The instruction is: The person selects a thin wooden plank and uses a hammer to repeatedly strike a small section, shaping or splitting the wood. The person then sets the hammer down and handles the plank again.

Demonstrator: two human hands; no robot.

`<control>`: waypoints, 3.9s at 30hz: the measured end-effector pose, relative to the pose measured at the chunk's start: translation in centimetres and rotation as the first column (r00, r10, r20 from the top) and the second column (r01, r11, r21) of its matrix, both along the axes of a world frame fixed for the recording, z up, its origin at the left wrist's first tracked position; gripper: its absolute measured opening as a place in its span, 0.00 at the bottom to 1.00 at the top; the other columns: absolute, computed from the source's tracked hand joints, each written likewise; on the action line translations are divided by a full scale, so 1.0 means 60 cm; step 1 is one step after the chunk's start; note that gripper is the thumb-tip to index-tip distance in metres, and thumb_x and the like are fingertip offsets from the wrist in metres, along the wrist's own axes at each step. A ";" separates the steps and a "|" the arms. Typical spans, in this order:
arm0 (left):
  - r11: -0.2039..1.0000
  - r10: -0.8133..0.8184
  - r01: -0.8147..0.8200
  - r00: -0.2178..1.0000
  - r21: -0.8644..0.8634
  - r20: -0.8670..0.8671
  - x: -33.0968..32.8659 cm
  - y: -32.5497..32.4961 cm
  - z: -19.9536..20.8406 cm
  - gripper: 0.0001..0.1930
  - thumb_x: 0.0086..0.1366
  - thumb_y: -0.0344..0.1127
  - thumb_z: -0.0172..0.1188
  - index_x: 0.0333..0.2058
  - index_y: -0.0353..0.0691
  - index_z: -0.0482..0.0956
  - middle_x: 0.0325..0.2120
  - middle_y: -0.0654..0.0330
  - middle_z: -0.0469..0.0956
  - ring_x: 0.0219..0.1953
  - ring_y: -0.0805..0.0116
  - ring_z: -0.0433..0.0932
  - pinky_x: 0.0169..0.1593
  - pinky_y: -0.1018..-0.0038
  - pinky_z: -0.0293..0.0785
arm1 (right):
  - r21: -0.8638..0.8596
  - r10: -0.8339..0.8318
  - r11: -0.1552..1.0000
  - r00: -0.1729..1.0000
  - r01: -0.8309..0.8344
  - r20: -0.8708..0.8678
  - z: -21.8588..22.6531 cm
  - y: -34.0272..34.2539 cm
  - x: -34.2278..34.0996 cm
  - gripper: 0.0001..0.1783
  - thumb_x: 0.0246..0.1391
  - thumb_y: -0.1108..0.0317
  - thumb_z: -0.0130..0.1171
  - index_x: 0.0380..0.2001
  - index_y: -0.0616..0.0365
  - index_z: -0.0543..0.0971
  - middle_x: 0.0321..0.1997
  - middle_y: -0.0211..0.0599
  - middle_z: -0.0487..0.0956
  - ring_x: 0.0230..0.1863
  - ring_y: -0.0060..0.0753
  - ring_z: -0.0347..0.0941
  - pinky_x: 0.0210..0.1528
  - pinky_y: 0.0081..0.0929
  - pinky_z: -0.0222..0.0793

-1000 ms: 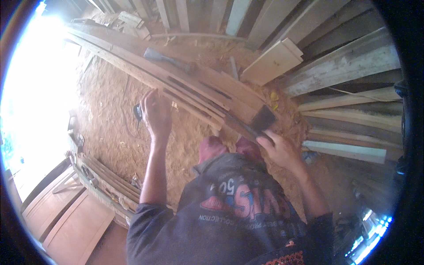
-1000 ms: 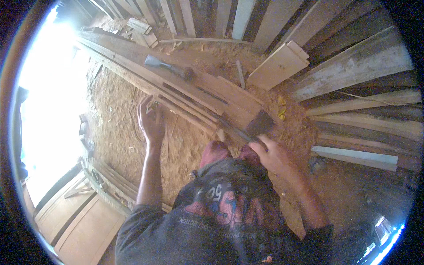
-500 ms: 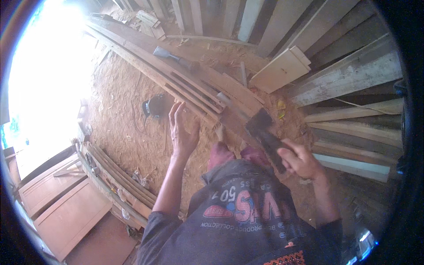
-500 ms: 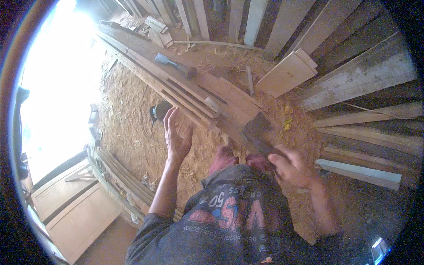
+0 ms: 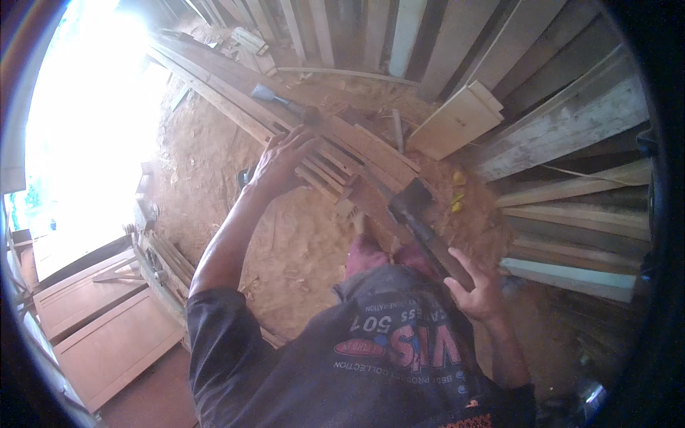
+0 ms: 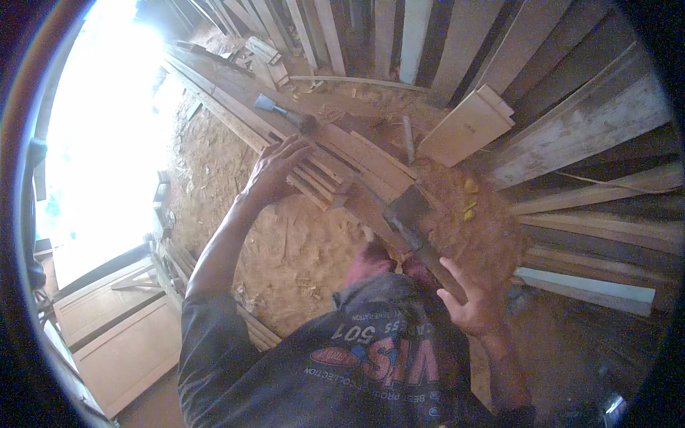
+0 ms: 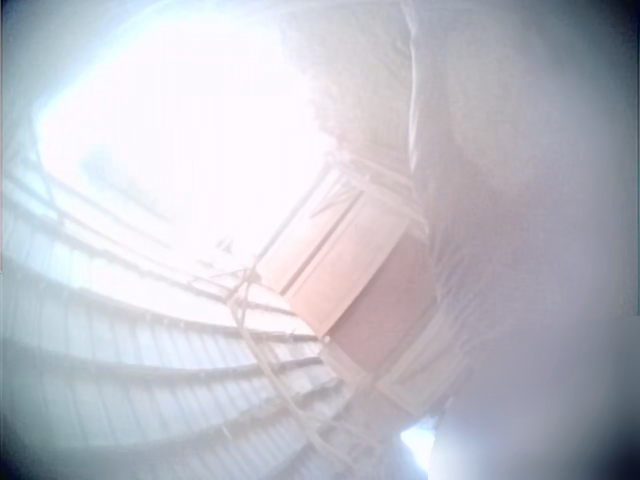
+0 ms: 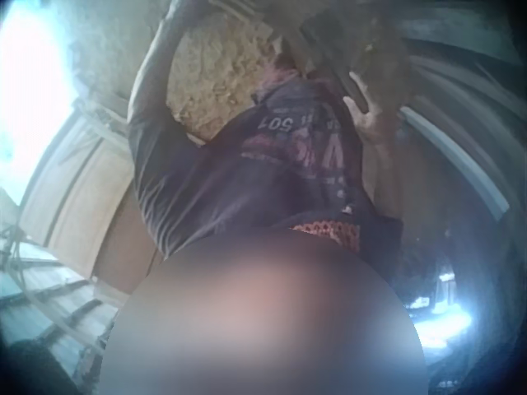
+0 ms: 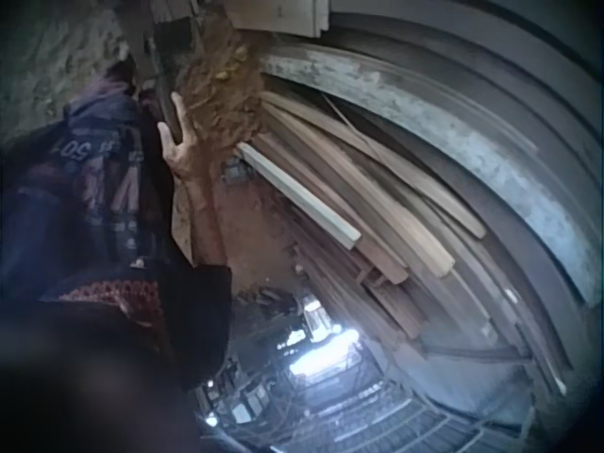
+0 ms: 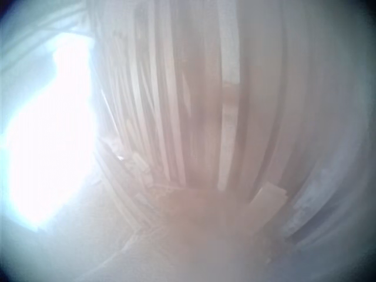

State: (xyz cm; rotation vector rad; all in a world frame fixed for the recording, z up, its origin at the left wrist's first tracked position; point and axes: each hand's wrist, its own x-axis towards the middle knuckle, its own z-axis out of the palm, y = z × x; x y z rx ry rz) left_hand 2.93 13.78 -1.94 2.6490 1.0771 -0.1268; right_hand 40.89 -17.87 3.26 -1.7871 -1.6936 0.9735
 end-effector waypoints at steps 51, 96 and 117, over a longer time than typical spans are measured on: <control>0.874 0.469 -0.481 0.872 0.070 0.136 -0.027 -0.131 -0.029 0.62 0.50 0.48 0.83 0.79 0.54 0.52 0.81 0.48 0.43 0.82 0.42 0.42 0.77 0.46 0.54 | 0.147 0.074 0.986 0.997 -0.075 0.016 0.035 0.155 -0.109 0.32 0.48 0.73 0.74 0.60 0.44 0.84 0.39 0.43 0.77 0.31 0.47 0.77 0.34 0.41 0.76; 1.000 0.017 -0.020 0.981 0.012 0.193 -0.169 0.224 -0.042 0.48 0.44 0.41 0.80 0.67 0.50 0.72 0.65 0.57 0.73 0.72 0.52 0.65 0.74 0.49 0.55 | -0.485 0.128 0.841 0.782 0.241 0.610 0.396 0.384 -0.327 0.28 0.49 0.68 0.74 0.57 0.37 0.87 0.34 0.40 0.77 0.27 0.45 0.77 0.31 0.40 0.76; 0.998 -0.014 0.030 0.960 -0.051 0.278 -0.184 0.232 -0.060 0.51 0.39 0.41 0.82 0.68 0.50 0.73 0.64 0.56 0.73 0.71 0.53 0.66 0.76 0.50 0.54 | -0.733 0.438 0.641 0.675 0.228 0.593 0.370 0.488 -0.422 0.24 0.57 0.61 0.65 0.59 0.39 0.85 0.40 0.49 0.82 0.38 0.54 0.81 0.43 0.52 0.74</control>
